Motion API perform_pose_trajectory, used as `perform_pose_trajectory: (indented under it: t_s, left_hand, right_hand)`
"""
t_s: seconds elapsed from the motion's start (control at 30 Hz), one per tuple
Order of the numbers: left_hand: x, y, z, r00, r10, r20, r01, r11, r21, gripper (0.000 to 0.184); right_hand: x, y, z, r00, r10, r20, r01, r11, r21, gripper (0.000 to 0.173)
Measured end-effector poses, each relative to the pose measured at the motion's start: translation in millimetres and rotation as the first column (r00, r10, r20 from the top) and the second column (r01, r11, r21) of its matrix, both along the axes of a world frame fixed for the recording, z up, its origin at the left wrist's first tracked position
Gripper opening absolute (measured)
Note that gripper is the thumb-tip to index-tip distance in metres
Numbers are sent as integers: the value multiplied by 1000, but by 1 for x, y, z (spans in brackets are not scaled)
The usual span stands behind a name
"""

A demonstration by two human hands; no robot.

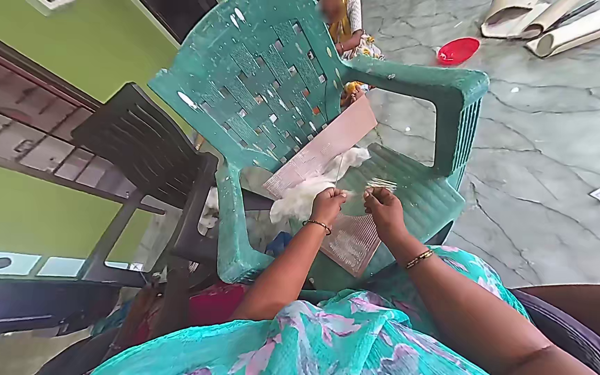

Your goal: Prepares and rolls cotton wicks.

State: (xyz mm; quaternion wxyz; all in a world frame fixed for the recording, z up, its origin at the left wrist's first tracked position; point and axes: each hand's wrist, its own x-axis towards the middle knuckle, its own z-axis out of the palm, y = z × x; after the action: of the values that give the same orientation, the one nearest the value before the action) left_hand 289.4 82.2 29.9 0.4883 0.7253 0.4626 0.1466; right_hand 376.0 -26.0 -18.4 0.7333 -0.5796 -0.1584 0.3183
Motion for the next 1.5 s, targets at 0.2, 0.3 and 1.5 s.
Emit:
perform_pose_trajectory:
  t_s: [0.2,0.3,1.5]
  left_hand:
    - [5,-9,8,999,-33,37,35,997,-70,10]
    - [5,-16,10,993,-113,37,115,992,-49,9]
    - [-54,-8,27,972,-234,17,234,972,-30,28]
  right_hand:
    - [0,0,1,997,35,-69,-26,993,118,19]
    - [0,-2,2,997,66,-35,-60,988,143,26]
    - [-6,-6,-5,949,274,155,-305,920,245,49]
